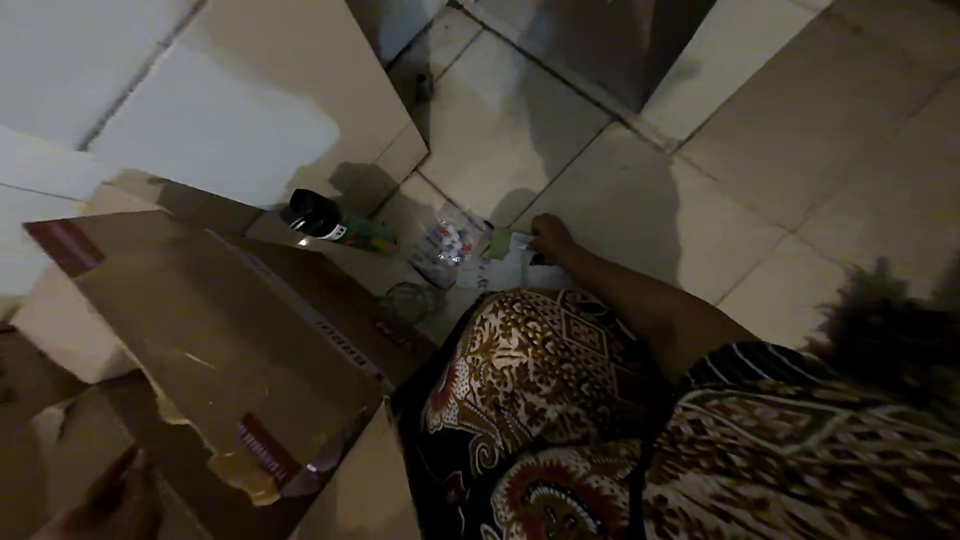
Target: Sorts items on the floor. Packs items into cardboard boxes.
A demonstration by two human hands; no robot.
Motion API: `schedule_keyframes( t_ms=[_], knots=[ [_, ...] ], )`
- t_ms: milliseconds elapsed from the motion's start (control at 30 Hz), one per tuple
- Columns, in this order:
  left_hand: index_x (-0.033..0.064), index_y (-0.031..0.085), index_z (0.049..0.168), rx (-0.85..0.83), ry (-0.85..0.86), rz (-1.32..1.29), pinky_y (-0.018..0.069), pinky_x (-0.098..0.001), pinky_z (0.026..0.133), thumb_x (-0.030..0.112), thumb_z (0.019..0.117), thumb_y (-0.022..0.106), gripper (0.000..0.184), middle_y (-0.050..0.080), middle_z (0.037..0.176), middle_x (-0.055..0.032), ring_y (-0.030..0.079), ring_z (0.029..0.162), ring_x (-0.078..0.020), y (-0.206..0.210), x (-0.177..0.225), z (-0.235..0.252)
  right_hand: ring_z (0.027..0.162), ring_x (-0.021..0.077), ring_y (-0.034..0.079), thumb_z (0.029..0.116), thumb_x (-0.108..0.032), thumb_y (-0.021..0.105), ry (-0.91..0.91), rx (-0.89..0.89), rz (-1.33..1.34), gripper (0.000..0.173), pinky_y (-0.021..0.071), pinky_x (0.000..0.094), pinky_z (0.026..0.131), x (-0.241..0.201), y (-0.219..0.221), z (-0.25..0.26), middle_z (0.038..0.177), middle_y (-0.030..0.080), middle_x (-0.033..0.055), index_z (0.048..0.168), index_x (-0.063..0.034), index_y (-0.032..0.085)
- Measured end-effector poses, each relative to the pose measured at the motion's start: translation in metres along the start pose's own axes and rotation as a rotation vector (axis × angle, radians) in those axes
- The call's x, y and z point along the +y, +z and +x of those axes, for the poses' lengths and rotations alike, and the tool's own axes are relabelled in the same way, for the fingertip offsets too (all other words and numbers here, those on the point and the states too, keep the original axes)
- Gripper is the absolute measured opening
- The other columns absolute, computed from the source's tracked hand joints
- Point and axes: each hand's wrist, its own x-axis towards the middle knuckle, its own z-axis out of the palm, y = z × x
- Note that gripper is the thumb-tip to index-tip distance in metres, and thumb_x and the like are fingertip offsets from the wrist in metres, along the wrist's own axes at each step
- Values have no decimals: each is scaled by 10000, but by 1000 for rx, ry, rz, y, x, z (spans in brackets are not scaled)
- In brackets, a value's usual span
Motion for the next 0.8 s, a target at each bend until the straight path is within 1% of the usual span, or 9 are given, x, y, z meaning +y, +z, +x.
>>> schedule_keyframes(
  t_ms=[100,167,367,500,600,667,700,733,800],
  knots=[
    [-75,637,1307,41,46,-13,546,-416,848,184,1046,515,387,699,1086,-305,693,888,-303,-5,-9,6,1129,490,629,908,-60,739,-25,18,65,327,493,661,957,11,1,8,1166,652,319,1181,84,630],
    [-72,642,1294,87,117,-52,552,-384,790,177,1040,536,372,705,1052,-287,679,824,-262,-7,-16,9,1104,485,634,908,-54,740,-39,33,111,308,493,651,957,13,-4,9,1142,657,317,1163,89,641],
    [-116,598,1311,161,269,-209,568,-319,843,183,1055,554,396,680,1151,-305,704,928,-224,-14,2,4,1077,455,649,959,-29,677,-81,128,175,259,508,613,959,-4,-34,-8,1142,653,309,1173,105,617],
    [-192,573,1265,248,441,-304,551,-239,826,113,1036,559,382,670,1097,-320,686,908,-149,-15,15,2,1057,448,661,978,-15,629,-122,263,178,242,514,593,955,-16,-61,-21,1134,660,309,1180,117,616],
    [-115,552,1353,277,496,-394,564,-277,900,129,1042,576,397,663,1191,-265,693,1014,-155,-11,0,0,1056,437,663,988,-28,606,-132,372,210,252,519,592,947,-33,-84,-33,1133,662,307,1194,118,601],
    [-103,526,1390,298,524,-458,552,-272,943,93,1034,577,409,641,1264,-249,677,1070,-135,-23,21,-12,989,361,659,992,-55,617,-212,432,301,259,542,520,899,-55,-100,-49,1106,648,280,1182,118,587],
    [-122,528,1371,315,520,-478,541,-246,925,90,1031,581,404,642,1237,-239,659,1039,-101,-34,41,-21,916,285,654,991,-76,627,-284,446,360,264,562,451,842,-70,-107,-62,1065,642,242,1172,110,578],
    [-124,537,1359,326,520,-482,539,-236,911,112,1031,588,407,644,1226,-232,654,1019,-92,-43,55,-28,842,199,644,986,-92,635,-375,452,408,262,579,376,785,-90,-115,-77,1013,635,187,1156,99,577],
    [-92,556,1363,349,581,-461,552,-292,972,179,1033,604,430,650,1261,-216,678,1078,-138,-58,74,-38,736,69,612,960,-91,664,-592,440,488,212,565,264,711,-136,-128,-113,902,619,67,1086,55,575]
  ],
)
